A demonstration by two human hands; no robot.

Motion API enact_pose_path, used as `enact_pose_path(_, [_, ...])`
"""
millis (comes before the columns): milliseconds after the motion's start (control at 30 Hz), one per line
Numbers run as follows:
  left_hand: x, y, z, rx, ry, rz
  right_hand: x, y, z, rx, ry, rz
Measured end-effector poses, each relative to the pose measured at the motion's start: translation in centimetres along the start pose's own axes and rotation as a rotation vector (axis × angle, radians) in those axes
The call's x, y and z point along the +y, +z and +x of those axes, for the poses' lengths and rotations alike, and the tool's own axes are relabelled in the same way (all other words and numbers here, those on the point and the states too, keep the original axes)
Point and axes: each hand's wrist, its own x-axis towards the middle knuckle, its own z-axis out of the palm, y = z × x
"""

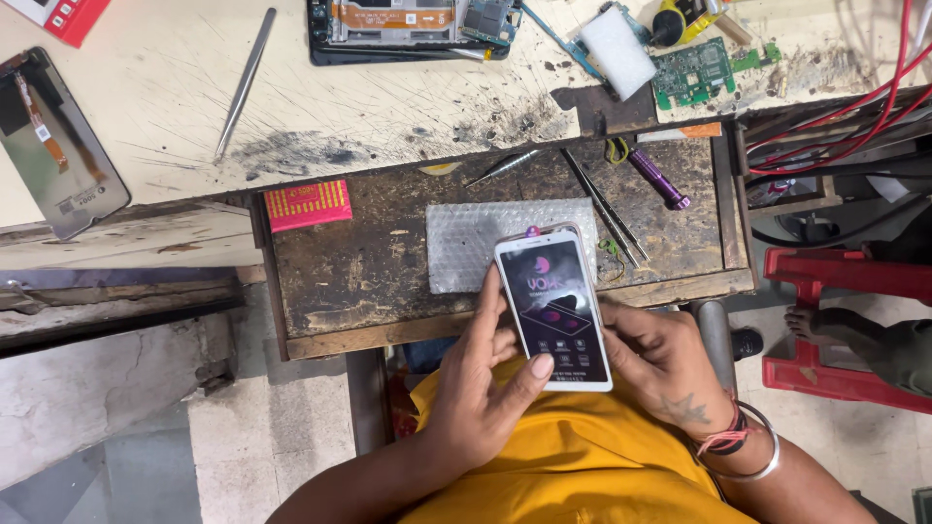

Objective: The person reassembles a smartphone at a repair workbench. They press a battery into the phone body, align and press the screen assembly onto the frame, power the phone on and tap the screen to test it, then use a screwdriver on the device.

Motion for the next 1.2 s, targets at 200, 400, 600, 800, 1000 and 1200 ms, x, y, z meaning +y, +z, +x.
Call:
enact_pose_path(200, [-2.3,-0.9,-0.4,0.11,-0.123,-0.057,4.6,0.2,-1.6,-0.218,0.229,0.379])
enact_pose_path(400, [-2.8,-2.3,0.3,0.071,-0.013,-0.105,6.0,0.1,-2.5,-0.359,0.184,0.415])
enact_pose_path(600, [-2.3,-2.7,0.2,-0.024,-0.019,-0.199,4.7,-0.3,-2.1,-0.417,0.126,0.402])
enact_pose_path(800, [-2.6,-2.9,0.0,-0.097,-0.035,-0.261,3.4,-0.7,-1.3,-0.367,0.1,0.356])
enact_pose_path(1000, [-2.3,-3.4,0.1,-0.14,-0.009,-0.164,2.5,-1.0,-0.6,-0.354,0.021,0.348])
enact_pose_path(1200, [-2.4,-3.2,0.2,-0.175,-0.03,-0.223,1.9,-1.6,-0.7,-0.403,0.001,0.299])
